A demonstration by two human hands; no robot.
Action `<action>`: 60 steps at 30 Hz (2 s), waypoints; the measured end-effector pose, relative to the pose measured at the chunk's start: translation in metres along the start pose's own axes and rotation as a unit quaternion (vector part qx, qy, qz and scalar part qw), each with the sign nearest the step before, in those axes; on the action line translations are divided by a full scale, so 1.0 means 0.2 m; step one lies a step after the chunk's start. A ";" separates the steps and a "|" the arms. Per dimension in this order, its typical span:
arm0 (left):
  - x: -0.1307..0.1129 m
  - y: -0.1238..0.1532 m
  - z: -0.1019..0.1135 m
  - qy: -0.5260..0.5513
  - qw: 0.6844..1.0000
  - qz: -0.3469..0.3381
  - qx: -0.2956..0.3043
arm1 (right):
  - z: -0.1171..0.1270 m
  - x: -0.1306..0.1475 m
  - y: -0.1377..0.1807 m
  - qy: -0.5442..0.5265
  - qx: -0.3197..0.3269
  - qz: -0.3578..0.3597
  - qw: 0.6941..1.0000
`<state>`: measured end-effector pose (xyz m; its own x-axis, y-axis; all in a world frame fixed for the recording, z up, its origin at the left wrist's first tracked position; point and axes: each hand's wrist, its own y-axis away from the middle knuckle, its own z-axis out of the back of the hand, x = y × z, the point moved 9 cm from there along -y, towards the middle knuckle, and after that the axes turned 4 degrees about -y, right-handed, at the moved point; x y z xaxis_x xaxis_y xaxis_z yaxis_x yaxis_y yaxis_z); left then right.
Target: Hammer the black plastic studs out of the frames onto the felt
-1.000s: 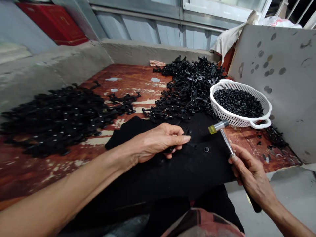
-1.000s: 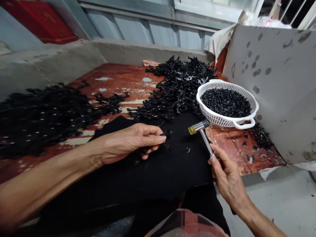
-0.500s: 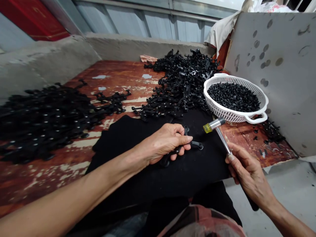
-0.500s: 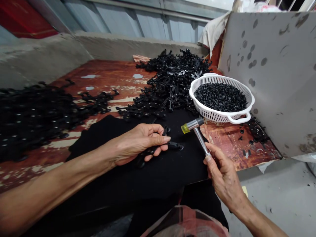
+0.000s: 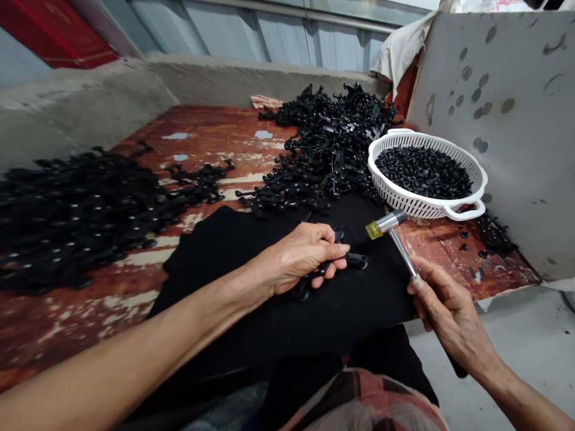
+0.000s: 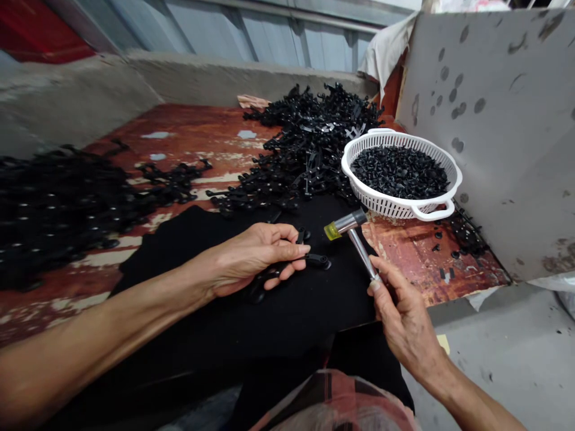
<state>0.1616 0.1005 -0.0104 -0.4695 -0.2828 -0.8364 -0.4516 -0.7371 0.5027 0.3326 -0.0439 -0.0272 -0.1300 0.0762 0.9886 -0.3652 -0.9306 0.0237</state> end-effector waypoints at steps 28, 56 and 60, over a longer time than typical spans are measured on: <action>0.01 0.01 0.00 -0.002 0.999 -0.030 -0.018 | -0.03 0.28 0.21 0.280 0.053 0.271 0.919; -0.02 0.00 -0.02 -0.025 0.999 -0.035 -0.023 | 0.04 0.29 0.20 0.317 0.033 0.257 0.912; 0.01 0.00 0.01 0.038 0.999 -0.013 0.014 | 0.12 0.20 0.17 0.077 -0.029 0.095 0.992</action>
<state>0.1598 0.1017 -0.0117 -0.3992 -0.3107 -0.8626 -0.4839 -0.7277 0.4860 0.3366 -0.0811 0.0167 -0.3402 -0.0405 0.9395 -0.3730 -0.9113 -0.1743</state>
